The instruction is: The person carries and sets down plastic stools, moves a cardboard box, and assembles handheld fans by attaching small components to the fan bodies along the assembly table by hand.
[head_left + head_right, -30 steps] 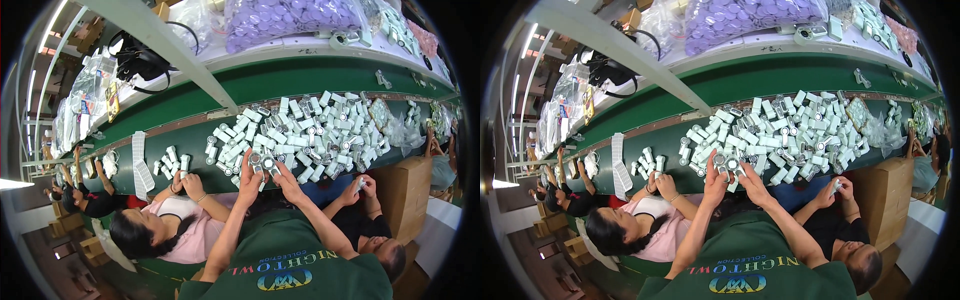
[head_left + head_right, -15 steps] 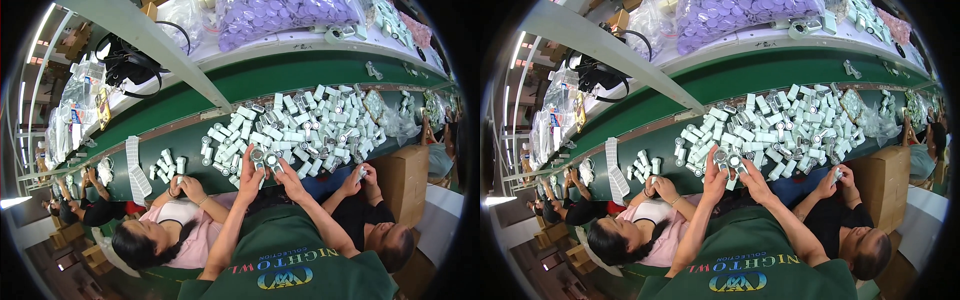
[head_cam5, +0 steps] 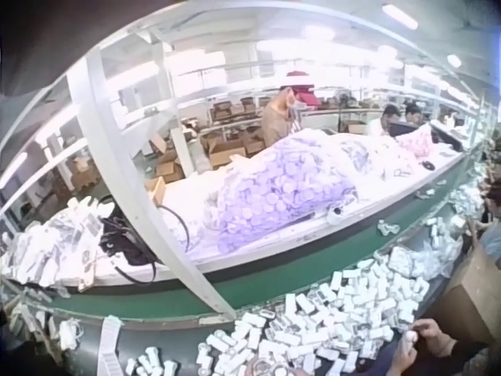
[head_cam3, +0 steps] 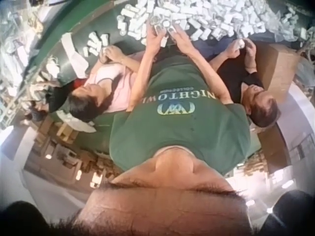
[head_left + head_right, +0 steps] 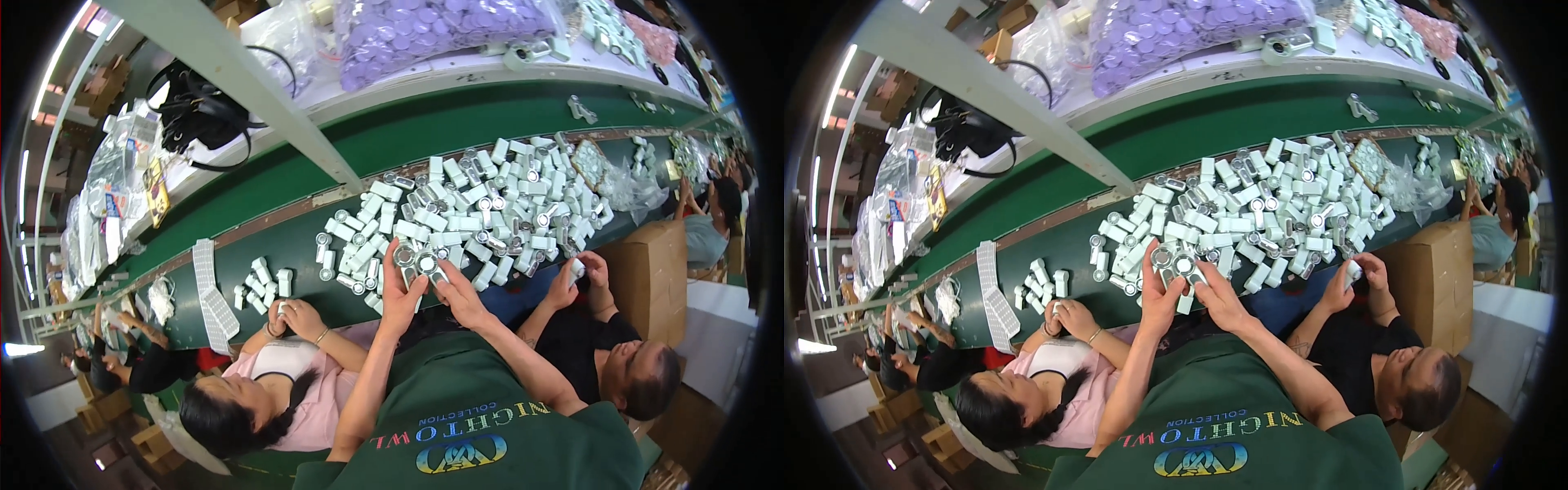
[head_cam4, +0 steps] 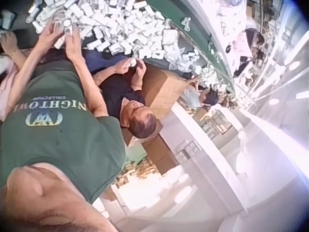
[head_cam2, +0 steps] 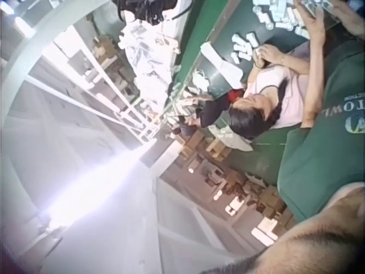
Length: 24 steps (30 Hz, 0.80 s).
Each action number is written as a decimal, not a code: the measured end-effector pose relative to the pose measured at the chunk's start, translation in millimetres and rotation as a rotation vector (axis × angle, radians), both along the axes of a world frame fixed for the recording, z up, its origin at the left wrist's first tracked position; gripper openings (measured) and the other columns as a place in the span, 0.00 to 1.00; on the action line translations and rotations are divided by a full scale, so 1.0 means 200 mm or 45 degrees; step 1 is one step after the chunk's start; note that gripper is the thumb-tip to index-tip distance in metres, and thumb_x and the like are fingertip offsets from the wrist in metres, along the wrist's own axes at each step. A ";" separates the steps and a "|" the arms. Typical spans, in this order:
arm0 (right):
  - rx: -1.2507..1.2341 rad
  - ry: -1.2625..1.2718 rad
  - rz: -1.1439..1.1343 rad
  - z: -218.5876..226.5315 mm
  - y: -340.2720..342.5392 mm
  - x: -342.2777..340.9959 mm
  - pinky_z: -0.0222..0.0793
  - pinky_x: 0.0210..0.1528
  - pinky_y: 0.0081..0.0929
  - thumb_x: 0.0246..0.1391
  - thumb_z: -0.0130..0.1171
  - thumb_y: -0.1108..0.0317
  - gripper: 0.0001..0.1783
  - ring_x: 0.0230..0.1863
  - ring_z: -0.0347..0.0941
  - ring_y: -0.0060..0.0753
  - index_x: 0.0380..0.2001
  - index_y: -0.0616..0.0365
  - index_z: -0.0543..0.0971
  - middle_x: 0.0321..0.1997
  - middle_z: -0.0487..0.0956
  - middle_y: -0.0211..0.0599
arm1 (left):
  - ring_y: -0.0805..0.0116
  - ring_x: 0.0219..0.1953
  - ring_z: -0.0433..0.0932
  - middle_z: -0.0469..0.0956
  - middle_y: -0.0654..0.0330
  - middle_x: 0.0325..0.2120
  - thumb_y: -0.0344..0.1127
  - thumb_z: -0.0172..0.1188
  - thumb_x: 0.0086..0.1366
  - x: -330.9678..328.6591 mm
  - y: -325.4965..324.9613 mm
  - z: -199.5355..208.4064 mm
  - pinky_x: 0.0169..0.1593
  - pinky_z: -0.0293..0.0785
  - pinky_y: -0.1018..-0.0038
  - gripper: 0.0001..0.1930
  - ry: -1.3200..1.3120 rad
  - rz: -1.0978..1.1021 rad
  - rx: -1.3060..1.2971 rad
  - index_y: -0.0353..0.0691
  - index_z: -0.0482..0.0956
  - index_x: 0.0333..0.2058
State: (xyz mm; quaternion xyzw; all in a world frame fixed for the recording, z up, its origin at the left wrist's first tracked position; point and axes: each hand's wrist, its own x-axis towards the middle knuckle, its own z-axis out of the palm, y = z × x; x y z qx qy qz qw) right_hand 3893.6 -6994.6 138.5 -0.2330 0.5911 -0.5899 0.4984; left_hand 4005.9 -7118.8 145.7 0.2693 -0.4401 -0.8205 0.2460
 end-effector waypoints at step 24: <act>0.024 0.219 -0.075 -0.08 0.08 0.03 0.63 0.66 0.35 0.71 0.46 0.66 0.26 0.60 0.69 0.40 0.68 0.69 0.65 0.59 0.73 0.48 | 0.71 0.51 0.77 0.74 0.58 0.56 0.23 0.61 0.71 -0.04 0.09 -0.02 0.54 0.76 0.74 0.42 -0.134 0.072 0.062 0.47 0.48 0.76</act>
